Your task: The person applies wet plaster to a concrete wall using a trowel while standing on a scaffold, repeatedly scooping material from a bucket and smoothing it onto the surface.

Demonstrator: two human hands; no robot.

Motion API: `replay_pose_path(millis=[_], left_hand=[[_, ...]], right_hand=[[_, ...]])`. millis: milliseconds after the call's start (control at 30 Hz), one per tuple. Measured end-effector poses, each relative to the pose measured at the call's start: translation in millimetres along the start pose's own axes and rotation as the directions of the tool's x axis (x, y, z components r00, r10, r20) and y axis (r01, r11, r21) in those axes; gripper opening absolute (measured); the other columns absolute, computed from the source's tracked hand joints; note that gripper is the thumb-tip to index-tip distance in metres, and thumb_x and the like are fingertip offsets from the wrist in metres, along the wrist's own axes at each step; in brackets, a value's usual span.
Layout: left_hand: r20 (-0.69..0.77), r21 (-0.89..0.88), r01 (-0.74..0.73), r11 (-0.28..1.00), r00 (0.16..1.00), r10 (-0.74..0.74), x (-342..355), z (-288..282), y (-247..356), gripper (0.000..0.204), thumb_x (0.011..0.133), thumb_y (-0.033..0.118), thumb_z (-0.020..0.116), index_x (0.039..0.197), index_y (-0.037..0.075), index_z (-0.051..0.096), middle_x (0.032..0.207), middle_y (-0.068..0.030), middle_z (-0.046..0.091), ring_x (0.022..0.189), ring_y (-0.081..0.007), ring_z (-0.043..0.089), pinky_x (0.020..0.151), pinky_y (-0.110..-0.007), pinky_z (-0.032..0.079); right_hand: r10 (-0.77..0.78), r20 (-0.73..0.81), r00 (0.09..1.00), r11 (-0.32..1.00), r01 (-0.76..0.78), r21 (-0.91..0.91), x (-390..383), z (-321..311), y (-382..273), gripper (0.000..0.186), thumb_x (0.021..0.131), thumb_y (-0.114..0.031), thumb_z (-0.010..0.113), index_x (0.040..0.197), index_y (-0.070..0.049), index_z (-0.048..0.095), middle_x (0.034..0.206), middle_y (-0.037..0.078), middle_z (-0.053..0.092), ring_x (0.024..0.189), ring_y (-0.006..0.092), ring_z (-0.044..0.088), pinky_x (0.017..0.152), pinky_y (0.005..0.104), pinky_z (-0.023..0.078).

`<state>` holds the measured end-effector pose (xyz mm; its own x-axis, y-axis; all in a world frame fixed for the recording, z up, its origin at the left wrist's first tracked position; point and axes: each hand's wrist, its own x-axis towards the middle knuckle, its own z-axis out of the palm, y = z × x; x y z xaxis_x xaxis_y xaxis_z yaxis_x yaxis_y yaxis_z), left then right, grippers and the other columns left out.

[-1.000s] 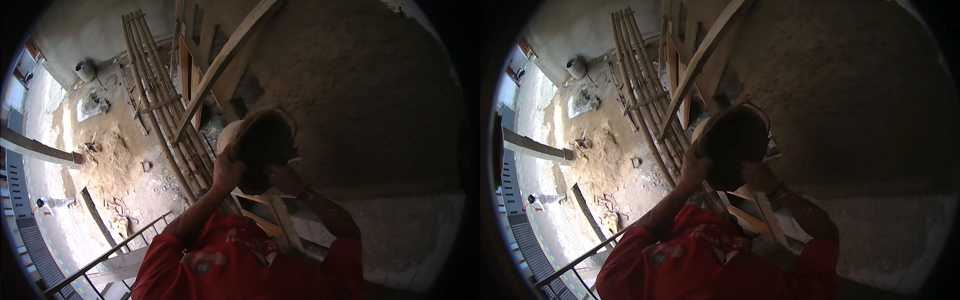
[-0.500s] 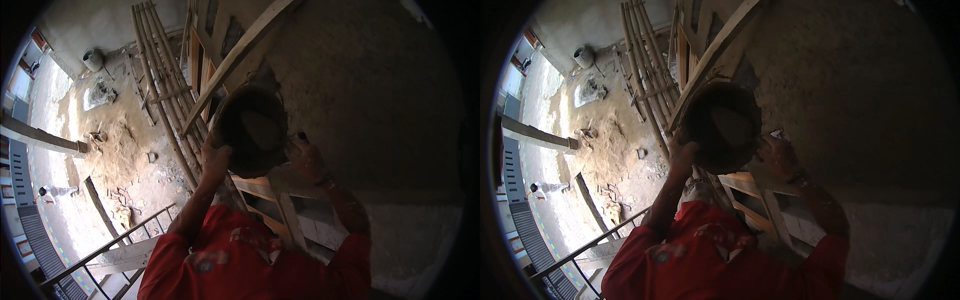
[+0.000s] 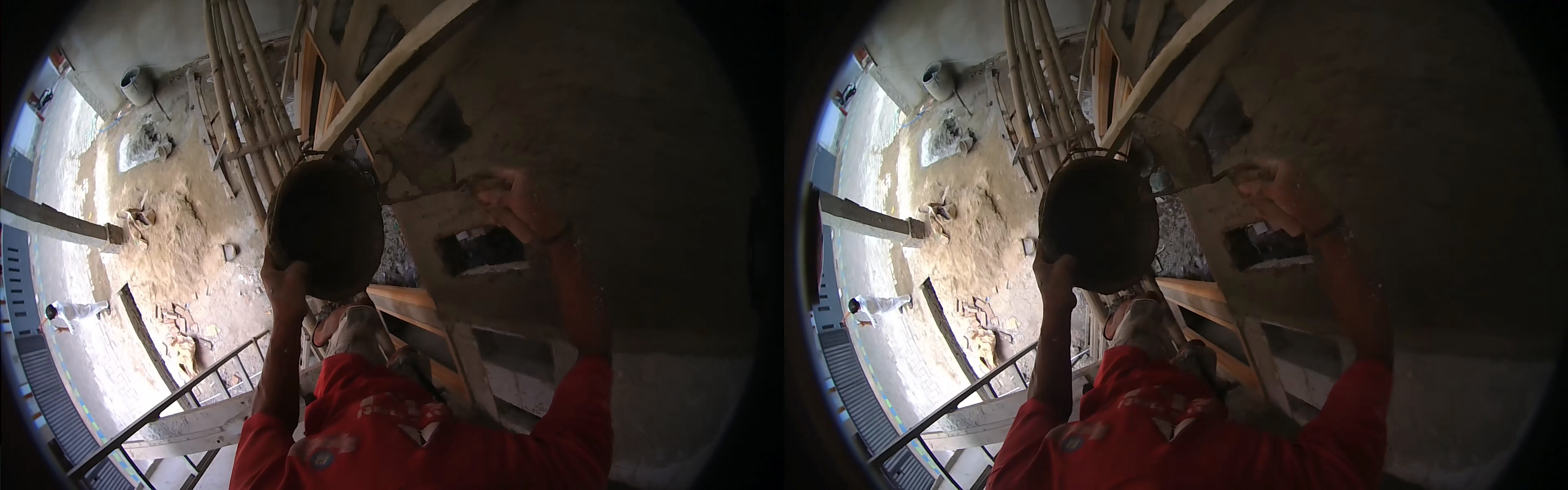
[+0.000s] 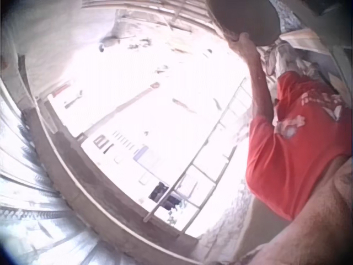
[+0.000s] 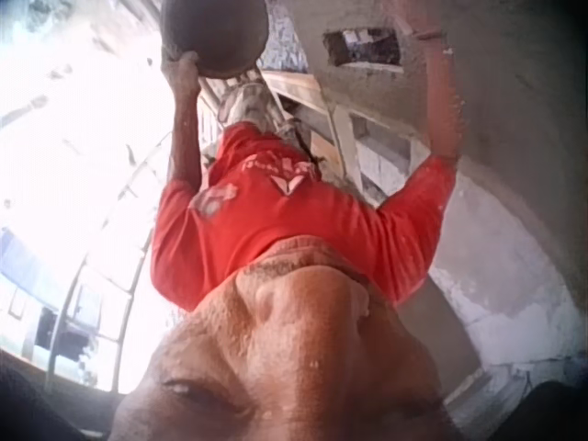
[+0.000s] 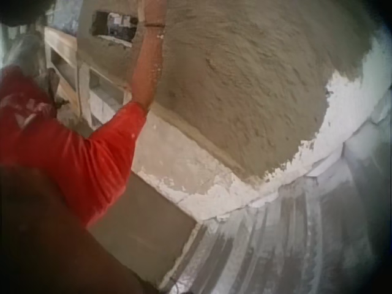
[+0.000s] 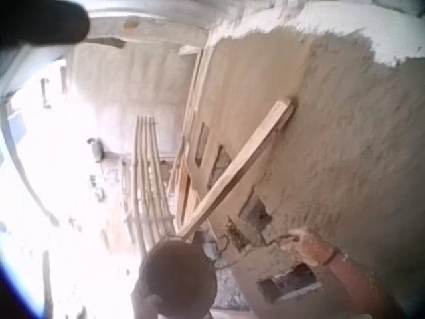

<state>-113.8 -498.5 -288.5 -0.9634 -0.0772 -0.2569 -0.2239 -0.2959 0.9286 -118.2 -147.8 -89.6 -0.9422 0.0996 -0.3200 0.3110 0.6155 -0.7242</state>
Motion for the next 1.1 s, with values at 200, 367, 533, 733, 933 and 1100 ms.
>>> replay_pose_path(millis=[200,367,533,733,933,1100], left_hand=[[0.036,-0.102,-0.065,0.993,0.997,0.069,-2.2,-2.4,-12.4,0.057,0.068,-0.001,0.050,0.124,-0.006,0.051,0.110,-0.0113,0.064,0.097,-0.0191,0.062,0.088,-0.029,0.048],[0.076,-0.034,0.012,0.999,0.997,-0.009,-18.6,31.0,7.9,0.058,0.067,0.001,0.051,0.124,-0.005,0.052,0.108,-0.0131,0.065,0.096,-0.0203,0.063,0.086,-0.030,0.049],[0.163,0.106,-0.021,0.994,0.987,0.003,-27.7,67.9,13.4,0.054,0.066,0.006,0.056,0.119,-0.006,0.057,0.096,-0.0163,0.069,0.089,-0.0233,0.066,0.084,-0.034,0.051],[0.360,0.120,-0.099,0.988,0.932,0.050,-43.8,121.0,46.1,0.055,0.067,0.008,0.057,0.120,-0.006,0.056,0.100,-0.0176,0.069,0.093,-0.0246,0.066,0.086,-0.034,0.050],[0.420,0.095,-0.110,0.989,0.905,0.060,-49.7,141.8,62.0,0.055,0.067,0.008,0.056,0.121,-0.006,0.055,0.102,-0.0165,0.068,0.096,-0.0226,0.065,0.089,-0.035,0.049],[0.437,0.035,-0.143,0.989,0.892,0.114,-47.6,125.7,84.6,0.056,0.069,0.001,0.054,0.125,-0.005,0.052,0.104,-0.0114,0.065,0.093,-0.0187,0.063,0.084,-0.030,0.050]], right_hand=[[-0.253,-0.645,0.721,0.911,-0.047,-0.411,0.8,-102.7,14.7,0.056,0.087,-0.030,0.063,0.123,0.010,0.053,0.103,0.021,0.064,0.094,0.0261,0.062,0.081,0.0329,0.050],[-0.140,-0.365,0.920,0.799,-0.113,-0.591,-61.0,-63.9,-22.7,0.057,0.086,-0.031,0.064,0.128,0.006,0.052,0.120,0.026,0.059,0.111,0.0362,0.059,0.093,0.0406,0.047],[0.100,0.126,0.987,0.649,0.031,-0.760,-61.4,8.0,-9.7,0.051,0.085,-0.024,0.060,0.132,-0.007,0.051,0.121,0.021,0.056,0.115,0.0388,0.055,0.106,0.0413,0.040],[-0.421,0.139,0.896,0.403,0.322,-0.856,-55.3,40.7,131.9,0.037,0.086,-0.018,0.055,0.122,-0.010,0.055,0.112,0.017,0.057,0.100,0.0326,0.061,0.085,0.0446,0.050],[-0.101,0.215,0.971,0.939,0.165,-0.302,-65.8,72.2,137.2,0.044,0.089,-0.015,0.052,0.132,-0.010,0.051,0.117,0.012,0.060,0.106,0.0267,0.060,0.089,0.0384,0.049],[-0.465,0.054,0.884,0.759,0.430,-0.489,-88.9,68.6,60.0,0.041,0.086,-0.017,0.058,0.123,-0.001,0.056,0.108,0.019,0.064,0.092,0.0319,0.063,0.079,0.0391,0.052]])
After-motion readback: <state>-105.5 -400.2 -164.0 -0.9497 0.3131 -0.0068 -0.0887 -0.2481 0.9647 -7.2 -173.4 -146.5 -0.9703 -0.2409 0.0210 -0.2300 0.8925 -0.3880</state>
